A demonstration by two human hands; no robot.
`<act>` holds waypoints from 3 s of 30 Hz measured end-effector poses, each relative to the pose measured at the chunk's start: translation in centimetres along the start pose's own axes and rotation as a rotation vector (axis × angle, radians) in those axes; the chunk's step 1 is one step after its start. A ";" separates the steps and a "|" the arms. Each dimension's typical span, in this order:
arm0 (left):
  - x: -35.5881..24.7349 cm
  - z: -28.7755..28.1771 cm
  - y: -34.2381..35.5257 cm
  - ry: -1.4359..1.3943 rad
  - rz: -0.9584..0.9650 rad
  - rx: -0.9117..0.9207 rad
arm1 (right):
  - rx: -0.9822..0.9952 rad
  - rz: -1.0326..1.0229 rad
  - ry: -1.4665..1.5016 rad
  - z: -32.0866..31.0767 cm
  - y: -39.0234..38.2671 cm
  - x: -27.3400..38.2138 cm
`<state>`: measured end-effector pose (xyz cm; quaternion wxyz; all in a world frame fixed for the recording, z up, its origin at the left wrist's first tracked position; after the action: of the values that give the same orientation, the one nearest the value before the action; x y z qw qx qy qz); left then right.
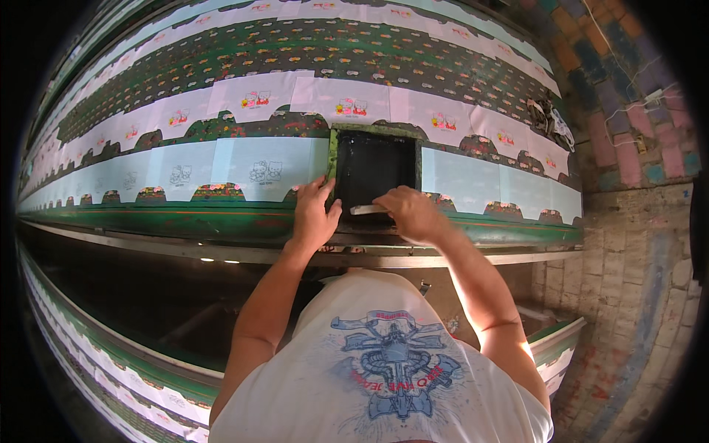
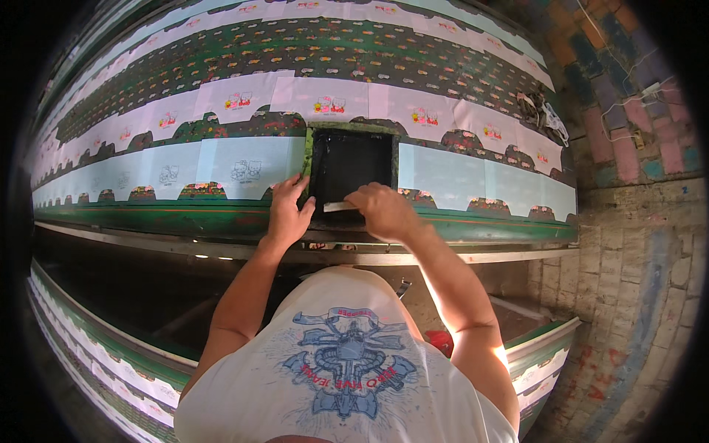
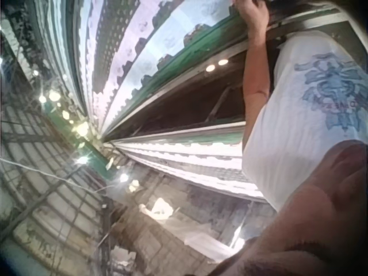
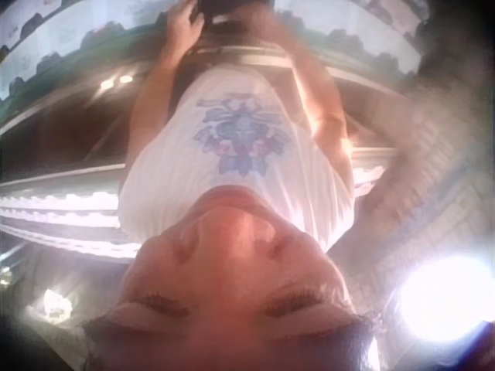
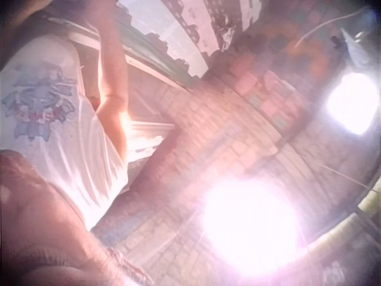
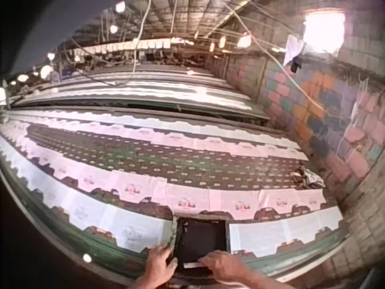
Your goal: The person uses a squeegee to spread ink across a screen printing frame and presses the ink through onto pink fabric pieces laid out on a long table. The person repeatedly repositions the frame and repeats the squeegee strokes along the table.
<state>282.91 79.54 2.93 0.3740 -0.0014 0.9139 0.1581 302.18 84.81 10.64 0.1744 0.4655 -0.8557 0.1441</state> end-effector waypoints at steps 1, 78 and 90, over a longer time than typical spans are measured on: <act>-0.9 -0.4 0.2 0.074 0.029 0.019 | 0.057 0.024 0.048 -0.3 0.7 -1.3; -14.4 23.1 1.1 -0.627 -0.166 -0.206 | -0.364 0.004 0.066 -6.1 -27.2 -14.5; -16.4 22.5 1.7 -0.425 -0.159 -0.169 | -0.053 -0.035 0.015 -9.4 -18.3 -20.5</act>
<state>309.91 85.81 -0.42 0.5676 -0.0716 0.7952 0.2010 329.62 94.33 11.72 0.1957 0.4746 -0.8494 0.1219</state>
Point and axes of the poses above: each hand's wrist, its own y-axis towards the middle knuckle, its own z-axis out of the palm, x = y × z, the point moved 10 cm from there along y, towards the middle knuckle, and after that the axes turned 5 degrees about x, right-handed, at the moved point
